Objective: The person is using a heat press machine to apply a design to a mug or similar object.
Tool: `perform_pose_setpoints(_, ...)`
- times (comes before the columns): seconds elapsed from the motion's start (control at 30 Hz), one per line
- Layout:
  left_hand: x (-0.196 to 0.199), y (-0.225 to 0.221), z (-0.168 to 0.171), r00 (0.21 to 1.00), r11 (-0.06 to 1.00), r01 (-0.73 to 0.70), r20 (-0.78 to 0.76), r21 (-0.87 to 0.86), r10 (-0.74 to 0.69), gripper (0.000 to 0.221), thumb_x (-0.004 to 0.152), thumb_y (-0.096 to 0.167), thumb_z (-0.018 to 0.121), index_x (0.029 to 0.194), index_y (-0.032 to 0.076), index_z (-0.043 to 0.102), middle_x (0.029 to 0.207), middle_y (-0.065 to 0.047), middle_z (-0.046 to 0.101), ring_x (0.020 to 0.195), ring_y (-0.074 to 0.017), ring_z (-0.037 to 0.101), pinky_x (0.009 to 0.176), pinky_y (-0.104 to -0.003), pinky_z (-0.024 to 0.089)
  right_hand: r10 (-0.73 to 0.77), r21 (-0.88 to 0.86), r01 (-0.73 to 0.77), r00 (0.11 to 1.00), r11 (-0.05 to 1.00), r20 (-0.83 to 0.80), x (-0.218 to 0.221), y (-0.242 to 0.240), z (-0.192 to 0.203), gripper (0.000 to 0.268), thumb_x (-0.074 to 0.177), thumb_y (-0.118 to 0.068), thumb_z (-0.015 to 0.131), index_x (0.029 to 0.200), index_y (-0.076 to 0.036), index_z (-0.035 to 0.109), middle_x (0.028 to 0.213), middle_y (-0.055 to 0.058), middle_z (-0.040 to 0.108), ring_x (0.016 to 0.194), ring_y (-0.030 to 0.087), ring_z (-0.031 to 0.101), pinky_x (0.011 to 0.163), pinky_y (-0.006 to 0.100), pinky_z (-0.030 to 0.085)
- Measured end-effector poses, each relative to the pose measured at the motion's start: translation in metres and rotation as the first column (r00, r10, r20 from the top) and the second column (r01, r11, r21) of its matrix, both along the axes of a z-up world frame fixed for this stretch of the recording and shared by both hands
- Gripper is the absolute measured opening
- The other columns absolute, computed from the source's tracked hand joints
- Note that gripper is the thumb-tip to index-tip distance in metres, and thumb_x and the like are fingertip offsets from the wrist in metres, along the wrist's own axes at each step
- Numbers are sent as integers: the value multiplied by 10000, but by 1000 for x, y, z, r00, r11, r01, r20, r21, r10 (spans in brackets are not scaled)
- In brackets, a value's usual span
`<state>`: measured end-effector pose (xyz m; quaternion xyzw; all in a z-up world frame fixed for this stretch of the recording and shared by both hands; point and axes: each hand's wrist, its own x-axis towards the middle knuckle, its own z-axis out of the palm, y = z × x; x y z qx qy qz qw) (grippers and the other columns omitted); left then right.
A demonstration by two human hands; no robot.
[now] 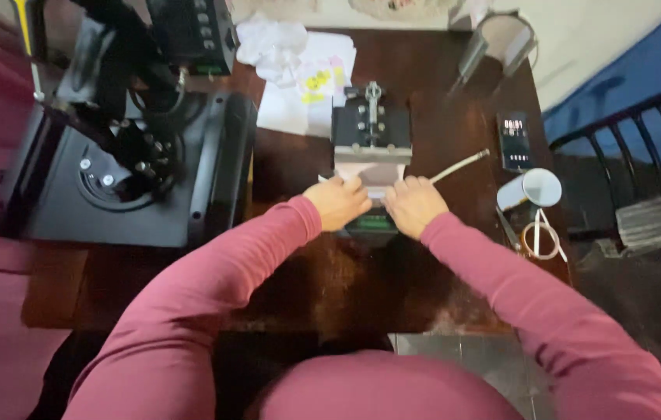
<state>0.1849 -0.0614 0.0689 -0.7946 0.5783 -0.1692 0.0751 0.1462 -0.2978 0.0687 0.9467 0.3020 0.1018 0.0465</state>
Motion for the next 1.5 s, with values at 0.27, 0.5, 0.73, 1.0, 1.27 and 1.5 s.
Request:
perform_pose_setpoints(0.27,-4,-17,-21,981,982,-190,-48,16,190,171,906,248,616,920,88,674,875,-64,698,928,-264,639,684,-398,564,371,-46,-368,927,929,63,22,-15,19,229,945,-317,613,852,-108,612,829,62,602,861,266,606,775,400,476)
perform_pose_setpoints(0.5,-30,-32,5,856,871,-490,-210,-36,473,387,888,423,590,974,53,670,883,-116,697,878,-298,682,658,-399,581,186,-94,-182,982,979,32,-3,1,47,489,815,-545,650,843,-57,632,817,113,654,806,296,653,742,407,523)
perform_pose_setpoints(0.73,-17,-17,-19,927,927,-366,-124,-82,355,169,930,200,600,1034,85,667,988,-73,675,956,-246,672,670,-357,594,-313,12,319,938,948,-151,-18,15,15,377,995,-432,595,869,-87,681,838,149,733,761,329,734,634,467,578)
perform_pose_setpoints(1.0,-4,-19,-12,961,968,-243,-119,55,248,207,910,241,569,990,119,716,963,-65,715,915,-259,684,706,-413,577,-153,-12,153,976,988,-152,-2,3,8,274,936,-334,618,894,-70,672,852,129,714,806,331,697,716,464,554)
perform_pose_setpoints(1.27,-32,-42,6,619,709,-693,-394,133,679,433,1056,433,499,914,121,764,863,-84,753,812,-272,737,660,-431,569,245,-13,-244,969,970,32,4,-5,23,108,839,-188,624,885,-98,662,887,91,655,855,293,656,747,416,533)
perform_pose_setpoints(1.5,-20,-18,-25,870,867,-489,-128,-92,477,224,896,267,599,1012,94,680,983,-66,683,953,-242,694,624,-363,595,-278,-56,274,909,960,-310,2,14,10,382,976,-413,577,812,-103,728,849,154,750,789,353,722,714,494,569)
